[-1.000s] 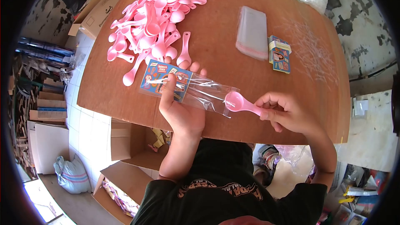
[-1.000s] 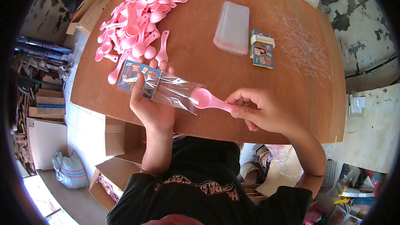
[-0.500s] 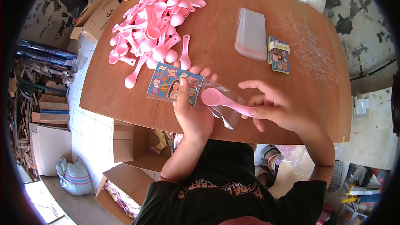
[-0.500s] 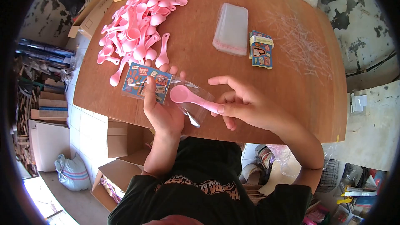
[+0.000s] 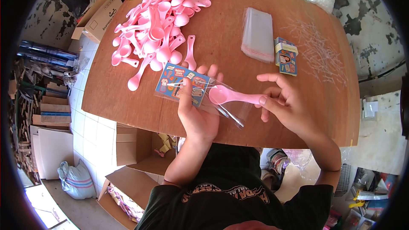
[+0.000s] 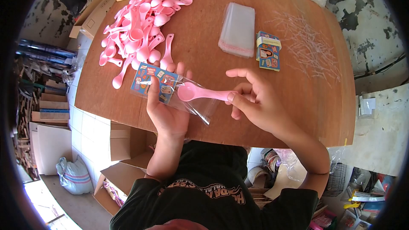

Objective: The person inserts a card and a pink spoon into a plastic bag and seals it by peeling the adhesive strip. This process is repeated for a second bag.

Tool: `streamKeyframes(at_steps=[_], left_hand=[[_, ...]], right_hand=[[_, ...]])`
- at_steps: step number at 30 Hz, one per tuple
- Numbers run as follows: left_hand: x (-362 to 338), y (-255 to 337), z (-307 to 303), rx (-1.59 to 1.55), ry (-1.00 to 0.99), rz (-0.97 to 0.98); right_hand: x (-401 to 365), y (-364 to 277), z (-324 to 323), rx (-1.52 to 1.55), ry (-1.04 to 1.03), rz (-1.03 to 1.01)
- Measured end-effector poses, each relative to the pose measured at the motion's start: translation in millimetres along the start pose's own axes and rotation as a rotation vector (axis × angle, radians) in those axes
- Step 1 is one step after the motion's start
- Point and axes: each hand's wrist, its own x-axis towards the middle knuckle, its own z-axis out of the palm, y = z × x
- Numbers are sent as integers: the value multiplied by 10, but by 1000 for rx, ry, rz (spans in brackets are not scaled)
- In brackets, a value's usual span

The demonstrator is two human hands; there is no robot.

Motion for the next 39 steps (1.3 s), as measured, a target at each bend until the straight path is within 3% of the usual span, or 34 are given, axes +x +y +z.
streamKeyframes(at_steps=[4,10,12,15,26,28,33,35,36,39], left_hand=[[16,-46,-55,33,-69,10],[-40,-44,-77,-65,-8,-197],[-26,-55,-20,36,-21,-21],[6,-15,17,55,-27,67],[-56,-96,-43,68,32,15],[-107,-104,-87,39,-74,-154],[-115,-213,-65,-25,-30,-164],[-149,-198,23,-14,-25,-203],[-122,-157,-21,-34,-151,-370],[-141,-158,25,-24,-315,-406]], right_hand=[[-17,-31,39,115,-39,2],[-20,-16,106,121,19,-16],[-30,-25,114,122,25,-17],[-42,-1,104,118,47,-31],[-51,29,153,161,42,-23],[-42,31,177,277,24,-38],[-50,73,186,278,-116,-126],[-36,89,146,29,-133,-284],[-59,52,131,29,-105,-286],[-115,-23,-10,38,6,-340]])
